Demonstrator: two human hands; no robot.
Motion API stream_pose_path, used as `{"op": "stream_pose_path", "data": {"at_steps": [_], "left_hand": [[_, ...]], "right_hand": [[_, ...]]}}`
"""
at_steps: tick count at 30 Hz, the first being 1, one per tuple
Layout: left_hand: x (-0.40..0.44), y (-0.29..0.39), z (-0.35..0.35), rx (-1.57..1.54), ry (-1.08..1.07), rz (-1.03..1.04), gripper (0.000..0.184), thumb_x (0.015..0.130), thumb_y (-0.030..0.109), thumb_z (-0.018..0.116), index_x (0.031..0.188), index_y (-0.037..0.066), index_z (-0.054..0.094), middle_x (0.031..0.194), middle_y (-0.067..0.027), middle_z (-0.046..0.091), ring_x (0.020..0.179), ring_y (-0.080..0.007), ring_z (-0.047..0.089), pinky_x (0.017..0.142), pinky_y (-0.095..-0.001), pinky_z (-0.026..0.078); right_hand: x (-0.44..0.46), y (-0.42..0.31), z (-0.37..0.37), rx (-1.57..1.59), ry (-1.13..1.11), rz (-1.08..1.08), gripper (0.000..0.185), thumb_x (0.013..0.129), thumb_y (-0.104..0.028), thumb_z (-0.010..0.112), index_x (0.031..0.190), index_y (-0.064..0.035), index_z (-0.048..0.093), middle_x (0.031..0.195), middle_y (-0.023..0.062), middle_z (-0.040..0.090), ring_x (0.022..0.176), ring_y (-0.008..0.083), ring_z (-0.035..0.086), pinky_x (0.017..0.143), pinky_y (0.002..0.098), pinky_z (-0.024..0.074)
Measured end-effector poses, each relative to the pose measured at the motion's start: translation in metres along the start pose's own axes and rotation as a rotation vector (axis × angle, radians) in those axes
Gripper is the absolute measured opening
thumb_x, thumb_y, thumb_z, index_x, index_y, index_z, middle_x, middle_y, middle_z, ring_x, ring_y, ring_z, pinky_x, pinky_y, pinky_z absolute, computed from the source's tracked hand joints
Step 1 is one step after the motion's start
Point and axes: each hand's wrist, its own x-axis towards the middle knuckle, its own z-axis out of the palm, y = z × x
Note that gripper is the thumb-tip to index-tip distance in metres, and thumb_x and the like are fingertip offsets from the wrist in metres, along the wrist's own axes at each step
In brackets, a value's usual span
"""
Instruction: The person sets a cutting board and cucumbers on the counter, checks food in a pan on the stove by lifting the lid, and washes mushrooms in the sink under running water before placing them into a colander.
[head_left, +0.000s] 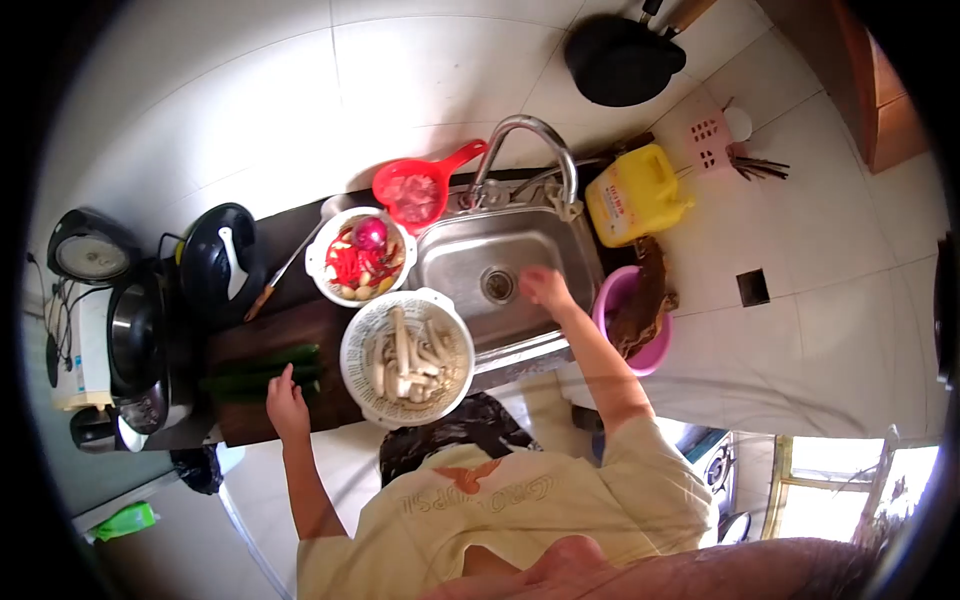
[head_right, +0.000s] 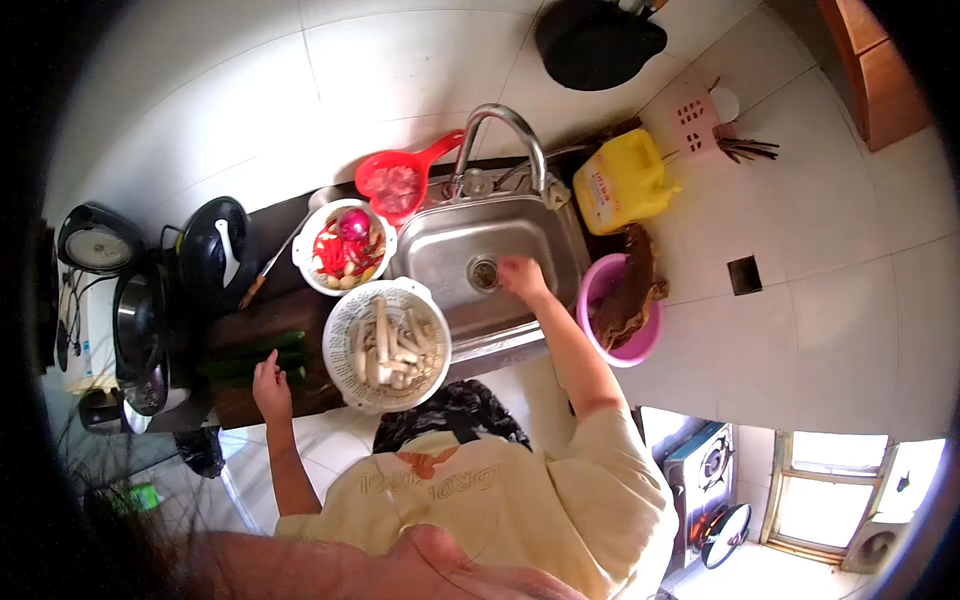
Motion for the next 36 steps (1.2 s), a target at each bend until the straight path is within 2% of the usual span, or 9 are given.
{"op": "stream_pose_path", "data": {"at_steps": [2, 4, 10, 11, 15, 21, 31, 34, 36], "left_hand": [[-0.005, 0.030, 0.008, -0.261, -0.089, -0.188, 0.037, 0.068, -0.004, 0.056, 0.104, 0.005, 0.054, 0.075, -0.0110, 0.051, 0.067, -0.0235, 0.052, 0.062, -0.0310, 0.043], [-0.007, 0.063, 0.022, -0.468, -0.002, -0.178, 0.033, 0.068, -0.002, 0.058, 0.100, 0.006, 0.057, 0.072, -0.0087, 0.054, 0.062, -0.0195, 0.052, 0.057, -0.0274, 0.044], [0.009, 0.167, 0.069, -0.669, -0.001, -0.142, 0.025, 0.069, -0.005, 0.056, 0.091, 0.004, 0.059, 0.083, -0.0096, 0.055, 0.069, -0.0196, 0.055, 0.057, -0.0257, 0.044], [0.012, 0.178, 0.075, -0.628, -0.002, -0.103, 0.024, 0.069, -0.005, 0.056, 0.091, 0.004, 0.060, 0.082, -0.0094, 0.055, 0.069, -0.0196, 0.055, 0.057, -0.0257, 0.044], [0.014, 0.210, 0.100, -0.717, 0.019, -0.096, 0.020, 0.069, -0.005, 0.056, 0.087, 0.003, 0.060, 0.077, -0.0091, 0.055, 0.068, -0.0198, 0.055, 0.055, -0.0258, 0.043], [-0.008, 0.223, 0.112, -0.765, 0.037, -0.306, 0.013, 0.068, -0.005, 0.058, 0.079, 0.002, 0.060, 0.072, -0.0080, 0.054, 0.063, -0.0172, 0.053, 0.055, -0.0243, 0.042], [-0.029, 0.216, 0.111, -0.767, 0.158, -0.486, 0.011, 0.069, -0.003, 0.059, 0.079, 0.002, 0.058, 0.073, -0.0072, 0.054, 0.066, -0.0157, 0.053, 0.060, -0.0238, 0.042], [-0.033, 0.204, 0.115, -0.771, 0.129, -0.510, 0.010, 0.070, -0.002, 0.059, 0.080, 0.001, 0.058, 0.073, -0.0068, 0.054, 0.068, -0.0153, 0.053, 0.061, -0.0232, 0.042], [-0.032, 0.203, 0.110, -0.815, 0.117, -0.516, 0.010, 0.071, -0.002, 0.058, 0.080, 0.001, 0.058, 0.074, -0.0070, 0.054, 0.068, -0.0152, 0.053, 0.062, -0.0230, 0.042]], "right_hand": [[0.080, 0.006, -0.012, -0.272, 0.161, -0.280, 0.026, 0.072, -0.020, 0.055, 0.089, -0.0016, 0.058, 0.080, 0.0146, 0.060, 0.075, 0.0252, 0.058, 0.062, 0.0324, 0.0446], [0.109, -0.041, -0.013, -0.456, 0.193, -0.317, 0.028, 0.071, -0.020, 0.055, 0.094, -0.0036, 0.057, 0.088, 0.0186, 0.058, 0.086, 0.0327, 0.053, 0.074, 0.0367, 0.0419], [0.229, -0.023, 0.024, -0.906, 0.142, -0.888, 0.029, 0.070, -0.013, 0.053, 0.098, -0.0050, 0.054, 0.093, 0.0169, 0.056, 0.083, 0.0347, 0.052, 0.073, 0.0402, 0.0419], [0.226, -0.026, 0.029, -0.792, 0.115, -0.668, 0.030, 0.069, -0.011, 0.053, 0.098, -0.0077, 0.053, 0.092, 0.0183, 0.053, 0.083, 0.0349, 0.051, 0.072, 0.0425, 0.0418], [0.212, -0.024, 0.023, -0.908, 0.092, -0.750, 0.025, 0.067, -0.013, 0.056, 0.092, -0.0100, 0.053, 0.083, 0.0177, 0.054, 0.079, 0.0339, 0.052, 0.067, 0.0429, 0.0434], [0.135, 0.063, 0.028, -0.900, -0.193, -0.317, 0.027, 0.064, -0.016, 0.061, 0.089, -0.0075, 0.053, 0.086, 0.0176, 0.053, 0.079, 0.0338, 0.054, 0.068, 0.0412, 0.0448], [0.135, 0.160, 0.062, -0.866, -0.072, -0.231, 0.026, 0.068, -0.019, 0.060, 0.090, -0.0068, 0.052, 0.102, 0.0171, 0.049, 0.083, 0.0359, 0.054, 0.071, 0.0400, 0.0446], [0.135, 0.142, 0.059, -1.091, -0.186, -0.334, 0.030, 0.069, -0.021, 0.060, 0.095, -0.0063, 0.052, 0.101, 0.0177, 0.050, 0.084, 0.0350, 0.054, 0.072, 0.0395, 0.0445], [0.139, 0.101, 0.055, -1.188, -0.497, 0.006, 0.038, 0.071, -0.023, 0.059, 0.104, -0.0067, 0.049, 0.101, 0.0169, 0.050, 0.084, 0.0345, 0.054, 0.073, 0.0402, 0.0437]]}}
